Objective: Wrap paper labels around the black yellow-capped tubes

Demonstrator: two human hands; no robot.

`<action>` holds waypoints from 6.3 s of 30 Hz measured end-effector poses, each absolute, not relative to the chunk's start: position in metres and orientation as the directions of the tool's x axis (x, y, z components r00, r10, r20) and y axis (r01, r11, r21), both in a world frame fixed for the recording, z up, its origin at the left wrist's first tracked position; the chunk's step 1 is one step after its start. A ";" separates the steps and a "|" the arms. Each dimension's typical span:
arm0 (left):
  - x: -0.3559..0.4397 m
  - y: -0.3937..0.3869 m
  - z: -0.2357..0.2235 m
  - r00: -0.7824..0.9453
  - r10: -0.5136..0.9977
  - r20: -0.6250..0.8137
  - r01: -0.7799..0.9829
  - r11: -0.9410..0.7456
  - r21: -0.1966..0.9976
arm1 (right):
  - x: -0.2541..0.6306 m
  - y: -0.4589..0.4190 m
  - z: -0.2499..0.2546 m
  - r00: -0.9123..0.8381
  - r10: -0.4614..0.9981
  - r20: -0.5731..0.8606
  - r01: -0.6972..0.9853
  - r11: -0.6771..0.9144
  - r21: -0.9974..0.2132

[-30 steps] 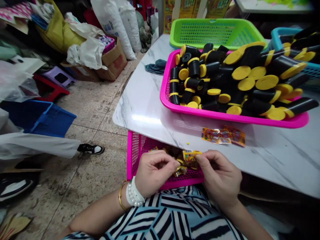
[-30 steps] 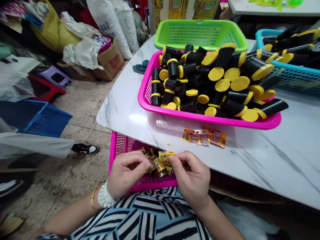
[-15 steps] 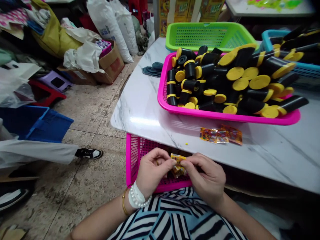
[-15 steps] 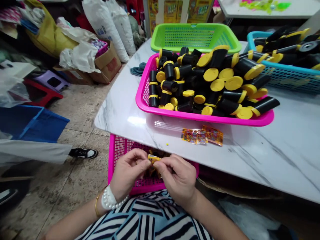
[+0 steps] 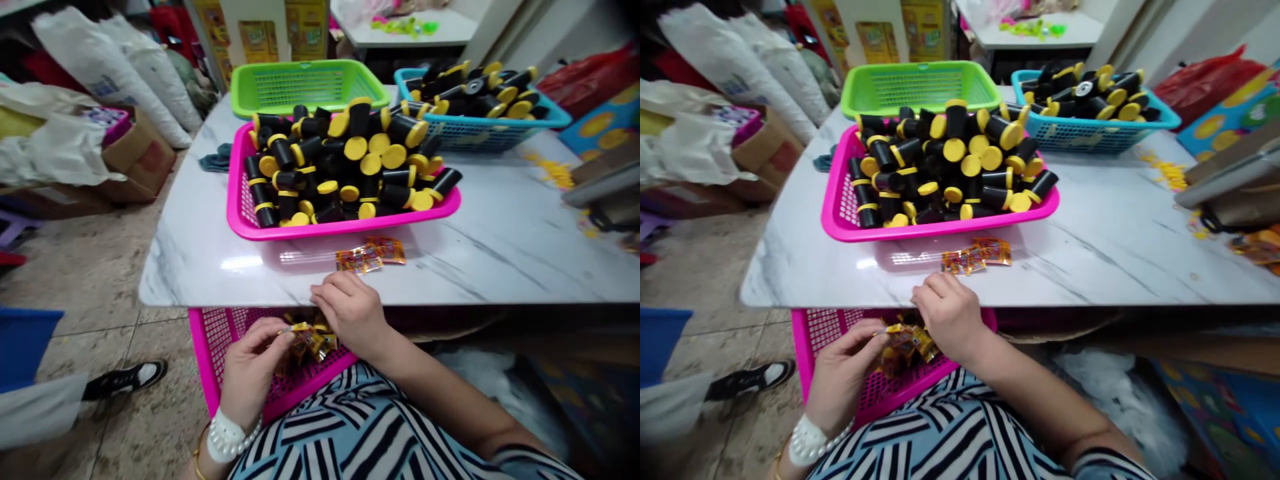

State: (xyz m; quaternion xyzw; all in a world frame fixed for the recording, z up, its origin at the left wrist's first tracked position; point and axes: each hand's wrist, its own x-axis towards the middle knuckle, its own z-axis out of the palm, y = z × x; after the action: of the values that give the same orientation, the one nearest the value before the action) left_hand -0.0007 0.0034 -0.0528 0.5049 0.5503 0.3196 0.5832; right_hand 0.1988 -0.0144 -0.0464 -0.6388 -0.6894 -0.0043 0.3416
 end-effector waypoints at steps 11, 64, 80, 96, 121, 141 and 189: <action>0.002 0.003 -0.049 0.172 0.859 -0.483 0.164 0.459 0.873 | 0.259 -0.117 -0.098 0.074 0.859 0.507 0.922 0.135 -0.363; 0.049 0.068 -0.004 0.372 0.823 -0.430 -0.253 0.536 0.805 | 0.320 0.090 0.069 -0.069 0.562 0.825 0.997 0.019 0.071; 0.036 0.054 0.001 0.439 0.739 -0.511 -0.379 0.668 0.641 | 0.251 0.011 0.047 0.334 0.874 0.353 0.444 0.184 -0.877; 0.055 0.043 -0.008 0.544 0.671 -0.504 -0.457 0.740 0.493 | 0.227 -0.024 0.002 0.432 0.899 0.072 0.107 0.028 -0.994; 0.051 0.038 -0.015 0.538 0.684 -0.493 -0.431 0.725 0.537 | 0.214 -0.034 -0.004 0.253 0.944 0.213 0.306 0.130 -0.943; 0.047 0.036 -0.017 0.640 0.700 -0.318 -0.098 0.485 0.869 | 0.229 -0.044 -0.025 0.054 0.947 0.315 0.515 0.244 -0.822; 0.031 0.019 -0.033 0.744 0.652 -0.149 0.010 0.212 0.977 | 0.217 -0.068 -0.032 0.125 0.923 0.363 0.508 0.255 -0.823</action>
State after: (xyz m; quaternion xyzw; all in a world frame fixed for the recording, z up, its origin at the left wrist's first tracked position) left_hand 0.0314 0.0188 -0.0329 0.5873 0.2816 0.2210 0.7259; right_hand 0.2174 -0.0681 -0.0318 -0.5717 -0.6259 0.2137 0.4855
